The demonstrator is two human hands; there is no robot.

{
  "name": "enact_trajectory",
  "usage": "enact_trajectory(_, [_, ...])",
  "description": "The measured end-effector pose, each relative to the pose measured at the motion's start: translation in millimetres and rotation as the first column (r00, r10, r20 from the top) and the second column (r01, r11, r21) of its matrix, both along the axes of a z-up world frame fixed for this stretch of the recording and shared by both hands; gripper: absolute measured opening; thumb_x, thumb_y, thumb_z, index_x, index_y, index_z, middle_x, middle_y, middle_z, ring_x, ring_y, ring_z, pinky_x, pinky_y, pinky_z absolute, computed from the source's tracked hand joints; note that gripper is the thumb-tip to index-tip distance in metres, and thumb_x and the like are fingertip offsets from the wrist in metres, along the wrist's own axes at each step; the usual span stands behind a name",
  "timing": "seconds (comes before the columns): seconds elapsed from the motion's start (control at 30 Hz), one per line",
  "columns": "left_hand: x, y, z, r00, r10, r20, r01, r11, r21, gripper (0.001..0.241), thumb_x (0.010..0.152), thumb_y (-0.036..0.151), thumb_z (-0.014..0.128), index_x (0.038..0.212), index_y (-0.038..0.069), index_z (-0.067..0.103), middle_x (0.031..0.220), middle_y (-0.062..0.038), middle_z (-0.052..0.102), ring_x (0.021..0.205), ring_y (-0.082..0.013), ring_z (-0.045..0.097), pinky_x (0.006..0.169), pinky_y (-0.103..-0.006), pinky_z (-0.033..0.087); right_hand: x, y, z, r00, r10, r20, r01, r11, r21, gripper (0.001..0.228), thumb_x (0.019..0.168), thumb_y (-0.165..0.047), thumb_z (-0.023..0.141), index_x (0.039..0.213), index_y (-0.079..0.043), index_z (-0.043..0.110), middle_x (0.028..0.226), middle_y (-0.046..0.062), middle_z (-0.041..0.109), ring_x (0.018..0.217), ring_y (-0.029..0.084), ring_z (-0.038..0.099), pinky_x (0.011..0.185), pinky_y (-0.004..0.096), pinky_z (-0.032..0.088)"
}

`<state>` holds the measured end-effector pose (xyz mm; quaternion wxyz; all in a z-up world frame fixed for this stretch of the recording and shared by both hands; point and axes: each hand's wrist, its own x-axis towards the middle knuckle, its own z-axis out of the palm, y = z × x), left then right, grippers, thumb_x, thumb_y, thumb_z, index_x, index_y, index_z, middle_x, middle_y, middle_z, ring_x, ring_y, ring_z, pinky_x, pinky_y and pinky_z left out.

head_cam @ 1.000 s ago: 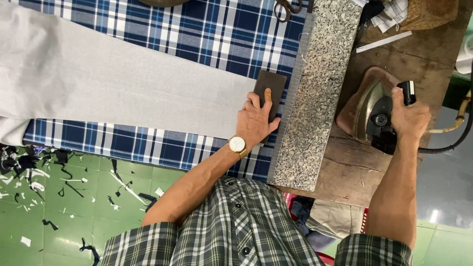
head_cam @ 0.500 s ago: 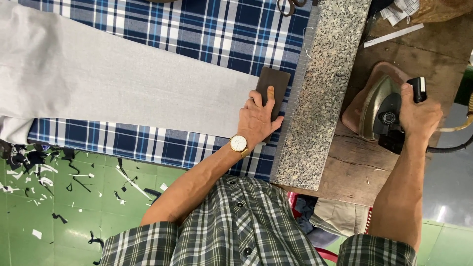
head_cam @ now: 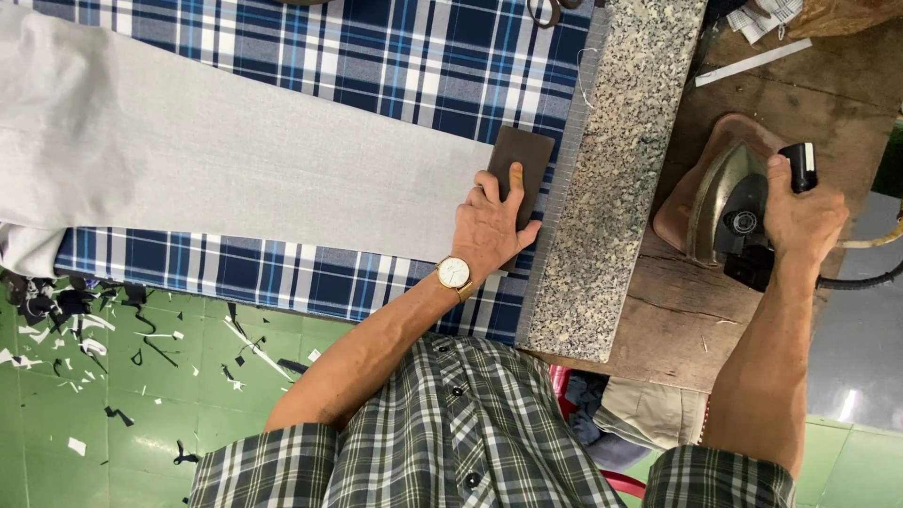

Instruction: Ironing a pair of light-colored trousers on a plaid-covered workstation using a steam iron and a pressing block.

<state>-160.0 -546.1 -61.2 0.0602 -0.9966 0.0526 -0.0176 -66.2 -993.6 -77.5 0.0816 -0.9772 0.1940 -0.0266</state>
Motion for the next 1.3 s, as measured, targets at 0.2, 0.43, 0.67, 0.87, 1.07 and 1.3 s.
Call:
enact_trajectory(0.2, [-0.5, 0.0, -0.3, 1.000, 0.001, 0.006, -0.001, 1.000, 0.002, 0.101, 0.087, 0.089, 0.047, 0.157, 0.017, 0.033, 0.123, -0.024, 0.051, 0.069, -0.0219, 0.051, 0.046, -0.0262, 0.043, 0.7, 3.9, 3.6, 0.999, -0.030, -0.025, 0.030, 0.999, 0.013, 0.088, 0.122, -0.074, 0.071, 0.087, 0.006, 0.073, 0.079, 0.025, 0.071, 0.071, 0.044, 0.070, 0.051, 0.057, 0.051])
enact_trajectory(0.43, [-1.1, 0.4, 0.2, 1.000, -0.003, 0.025, 0.003, 1.000, 0.007, 0.101, 0.087, 0.089, 0.046, 0.156, 0.017, 0.034, 0.121, -0.024, 0.050, 0.070, -0.0223, 0.050, 0.047, -0.0262, 0.043, 0.9, 4.8, 5.7, 0.996, -0.076, -0.052, 0.077, 0.997, 0.012, 0.089, 0.121, -0.076, 0.071, 0.088, 0.007, 0.070, 0.082, 0.028, 0.071, 0.072, 0.048, 0.069, 0.052, 0.060, 0.051])
enact_trajectory(0.67, [-1.2, 0.7, -1.8, 1.000, -0.006, 0.031, 0.006, 1.000, -0.004, 0.101, 0.087, 0.089, 0.047, 0.157, 0.016, 0.033, 0.123, -0.025, 0.052, 0.070, -0.0226, 0.052, 0.047, -0.0267, 0.043, 0.4, -1.8, -2.5, 0.996, -0.068, -0.049, 0.069, 0.997, 0.025, 0.089, 0.125, -0.074, 0.074, 0.074, -0.002, 0.063, 0.068, 0.015, 0.064, 0.059, 0.032, 0.064, 0.045, 0.055, 0.045])
enact_trajectory(0.87, [-0.8, 1.0, -1.3, 0.999, -0.008, 0.042, 0.006, 1.000, 0.026, 0.102, 0.087, 0.090, 0.046, 0.157, 0.017, 0.033, 0.122, -0.024, 0.051, 0.070, -0.0216, 0.050, 0.046, -0.0257, 0.041, -1.1, -1.3, -1.0, 0.997, -0.070, -0.041, 0.072, 0.995, 0.064, 0.088, 0.126, -0.074, 0.076, 0.073, -0.008, 0.055, 0.068, 0.007, 0.058, 0.059, 0.026, 0.058, 0.045, 0.051, 0.042])
enact_trajectory(1.07, [-0.4, 0.8, -0.6, 1.000, -0.003, 0.007, 0.003, 1.000, -0.007, 0.100, 0.087, 0.088, 0.046, 0.156, 0.017, 0.033, 0.122, -0.024, 0.050, 0.071, -0.0219, 0.051, 0.047, -0.0259, 0.044, -0.2, 1.3, 2.2, 0.999, -0.046, -0.021, 0.047, 0.997, 0.058, 0.080, 0.123, -0.070, 0.075, 0.083, -0.001, 0.069, 0.075, 0.017, 0.069, 0.064, 0.037, 0.068, 0.047, 0.054, 0.049])
enact_trajectory(1.3, [-0.9, 1.5, -0.1, 0.999, -0.006, 0.045, 0.006, 1.000, -0.010, 0.100, 0.087, 0.088, 0.047, 0.155, 0.017, 0.035, 0.121, -0.024, 0.050, 0.069, -0.0217, 0.049, 0.046, -0.0260, 0.043, -0.1, -0.2, 0.0, 0.999, -0.038, -0.032, 0.038, 0.999, 0.004, 0.090, 0.125, -0.073, 0.073, 0.081, 0.005, 0.069, 0.074, 0.023, 0.069, 0.066, 0.042, 0.068, 0.049, 0.058, 0.049])
